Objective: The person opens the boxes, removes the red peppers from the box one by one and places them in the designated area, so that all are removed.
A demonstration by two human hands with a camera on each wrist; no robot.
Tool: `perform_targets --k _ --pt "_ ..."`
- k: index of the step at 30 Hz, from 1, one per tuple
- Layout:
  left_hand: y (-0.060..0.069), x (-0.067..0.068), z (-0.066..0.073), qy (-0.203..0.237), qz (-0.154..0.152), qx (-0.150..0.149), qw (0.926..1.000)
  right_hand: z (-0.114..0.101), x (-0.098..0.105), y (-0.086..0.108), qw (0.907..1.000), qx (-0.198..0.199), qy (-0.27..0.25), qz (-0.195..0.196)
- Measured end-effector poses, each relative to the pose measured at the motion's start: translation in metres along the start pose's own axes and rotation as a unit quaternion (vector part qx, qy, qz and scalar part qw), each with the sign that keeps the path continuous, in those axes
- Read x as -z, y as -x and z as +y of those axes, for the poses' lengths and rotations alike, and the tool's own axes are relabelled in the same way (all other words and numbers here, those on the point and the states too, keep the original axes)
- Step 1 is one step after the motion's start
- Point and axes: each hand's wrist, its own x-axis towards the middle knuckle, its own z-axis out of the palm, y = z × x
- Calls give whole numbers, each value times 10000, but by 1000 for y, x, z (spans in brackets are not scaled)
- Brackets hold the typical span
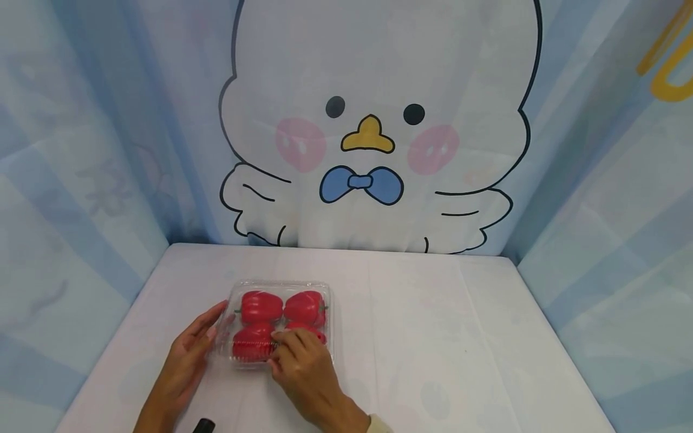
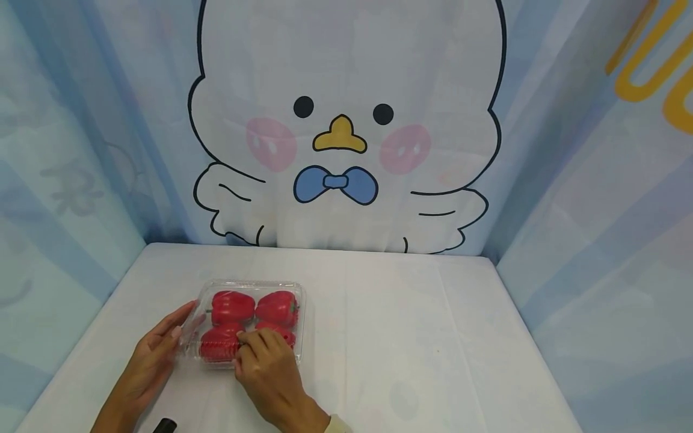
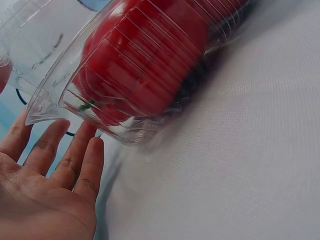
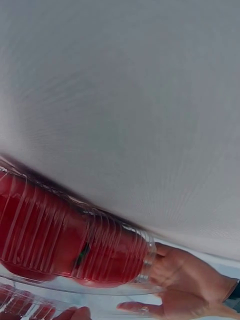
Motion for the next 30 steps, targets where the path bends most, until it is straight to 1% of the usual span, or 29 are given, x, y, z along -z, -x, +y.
perform_targets --k 5,8,13,17,20,23,26,30 --pt "0 0 -1 47 -7 -24 10000 0 0 0 10000 -74 -3 -26" --pt "-1 1 -3 92 27 14 10000 0 0 0 10000 -48 -7 44" --pt "-1 5 -8 235 76 214 9995 1 0 0 9999 -22 -71 120" --pt "-2 6 -12 124 238 385 9989 1 1 0 9999 -57 -105 120" --pt "-4 4 -13 -89 306 421 9986 1 2 0 9998 -130 -132 121" --pt "-4 3 -13 -241 278 353 9987 1 3 -1 9994 -271 -194 60" --pt "-3 2 -13 -349 231 207 9989 1 4 -2 9988 -411 -256 -6" --pt "-1 1 -13 -484 237 63 9985 2 5 -3 9985 -465 -265 66"
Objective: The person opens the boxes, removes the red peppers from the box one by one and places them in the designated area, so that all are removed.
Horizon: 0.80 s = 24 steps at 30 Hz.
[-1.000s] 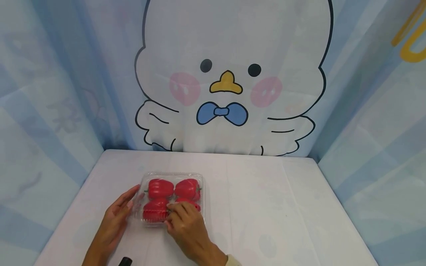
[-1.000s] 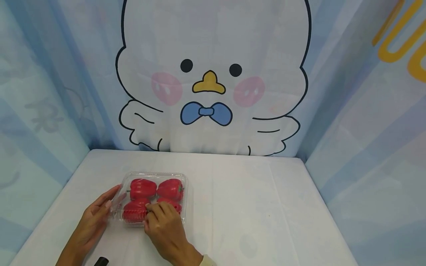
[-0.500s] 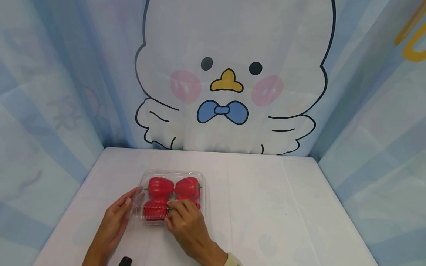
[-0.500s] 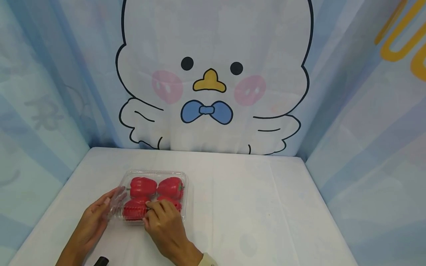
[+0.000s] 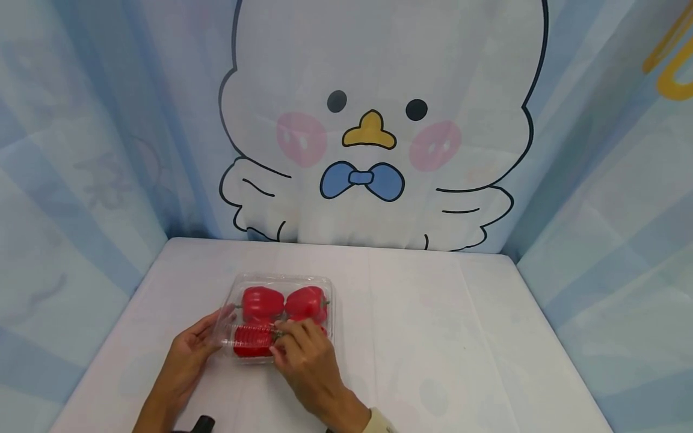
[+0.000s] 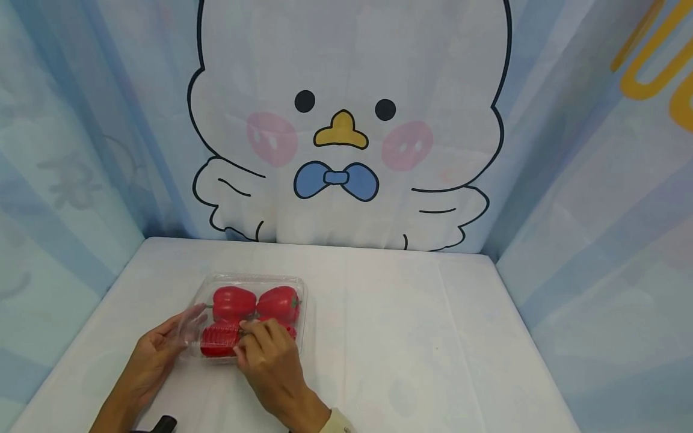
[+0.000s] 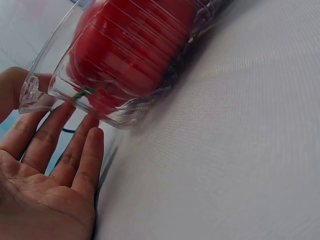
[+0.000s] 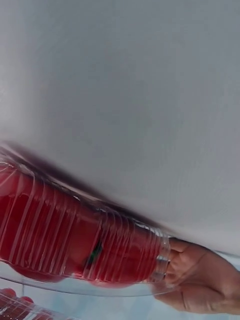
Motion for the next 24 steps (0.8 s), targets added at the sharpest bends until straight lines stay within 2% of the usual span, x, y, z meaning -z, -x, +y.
perform_targets --k 3,8,12,17,24 --pt "1 0 0 -112 46 -32 9999 1 0 -1 9999 27 -4 120" --pt "0 -2 1 -261 119 87 9996 2 0 -4 9996 -8 -92 262" --pt "-1 0 -1 -135 150 80 9998 3 0 -7 9992 -78 -161 347" --pt "-1 1 -3 86 78 -152 9998 4 0 -10 9985 -126 -242 465" --pt "-1 0 -4 73 61 -8 10000 5 -2 -14 9971 -240 -315 657"
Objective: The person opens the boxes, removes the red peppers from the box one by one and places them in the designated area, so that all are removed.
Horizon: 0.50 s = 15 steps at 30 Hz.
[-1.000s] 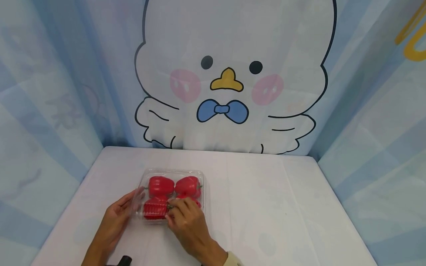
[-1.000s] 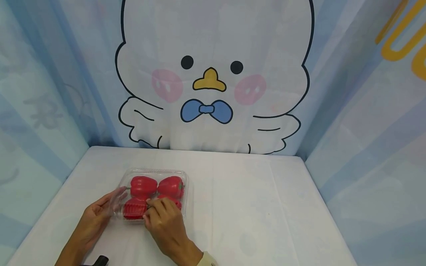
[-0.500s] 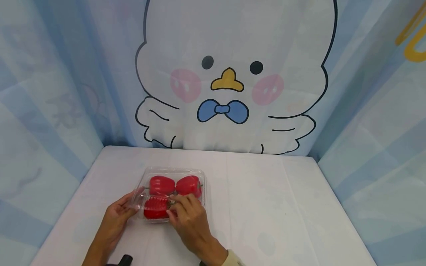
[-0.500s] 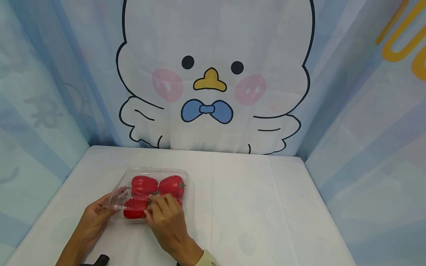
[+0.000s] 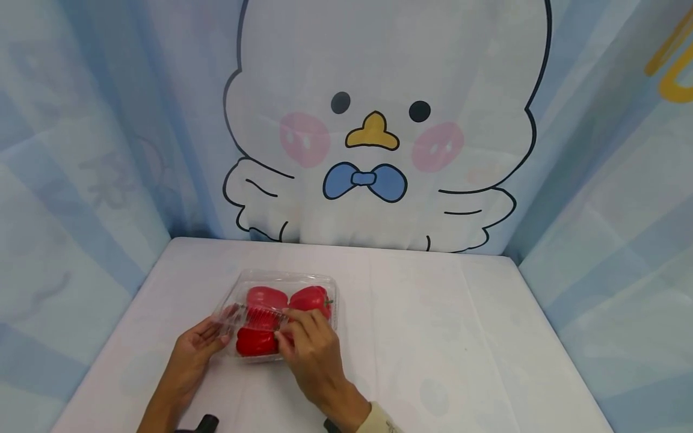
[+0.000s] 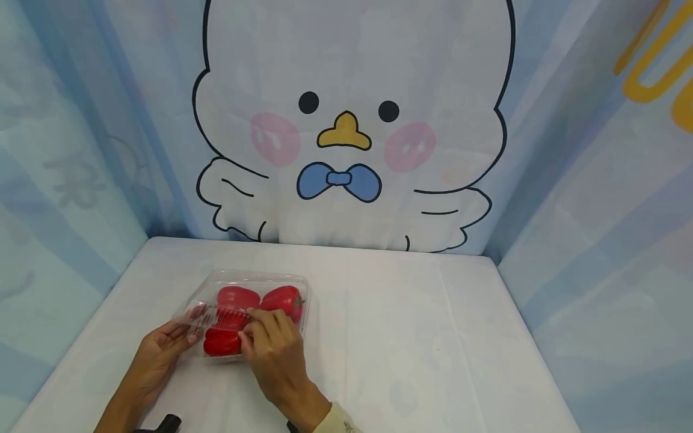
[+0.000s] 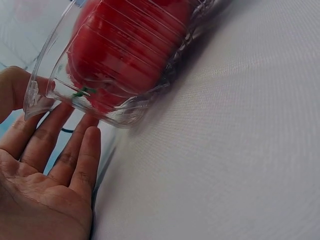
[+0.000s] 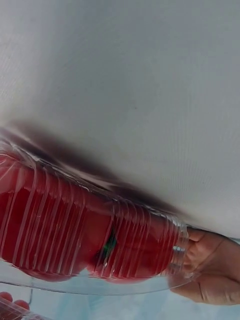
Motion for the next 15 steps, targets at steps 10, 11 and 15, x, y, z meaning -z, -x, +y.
perform_targets --k 10,11,15 --pt "2 -1 1 24 -107 -279 9995 1 -3 -4 9995 -27 -145 269" --pt "2 -1 1 -15 -113 -277 9996 1 -3 -5 9995 -32 -150 281" --pt "2 -1 0 -116 -120 -261 9995 2 -4 -7 9994 -77 -166 292"
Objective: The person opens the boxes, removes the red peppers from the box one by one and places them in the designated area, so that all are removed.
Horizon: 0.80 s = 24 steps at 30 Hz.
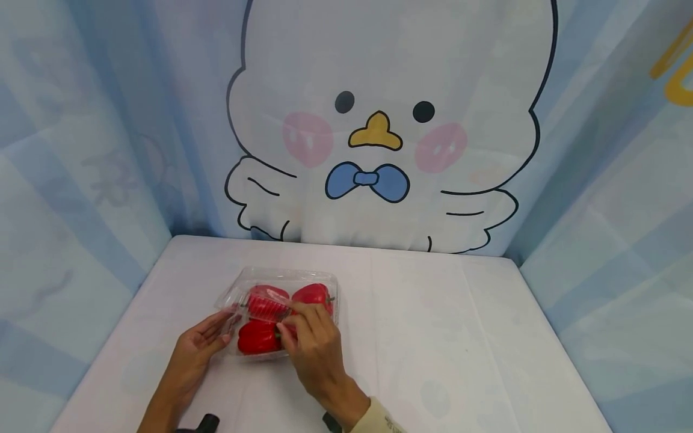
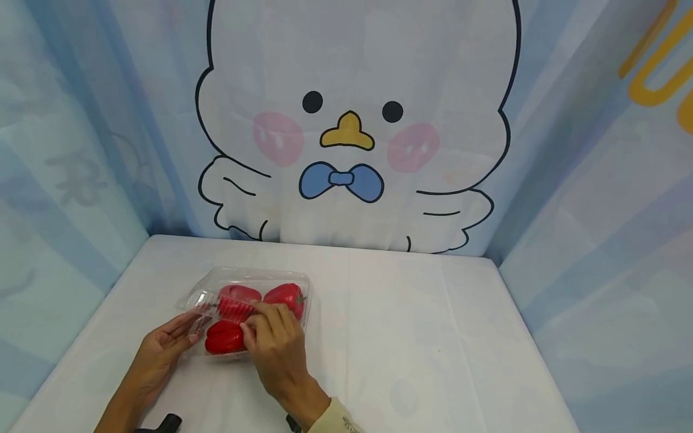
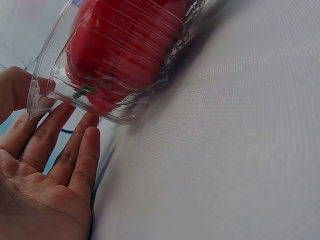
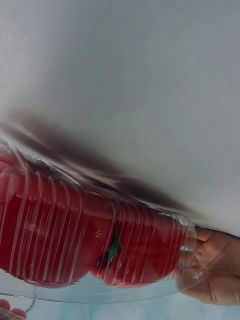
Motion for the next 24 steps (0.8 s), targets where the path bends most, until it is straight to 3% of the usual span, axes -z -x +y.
perform_targets --k 4,10,17,24 --pt "1 0 -1 28 -42 -67 10000 1 1 -3 10000 26 21 15" --pt "-1 -2 -1 -304 -133 -279 9991 7 7 -23 9997 89 186 108" --pt "-2 -4 -1 -469 -82 -196 9987 18 16 -49 9982 413 422 51" --pt "-3 -5 0 -468 -149 -226 9985 29 24 -61 9987 220 463 25"
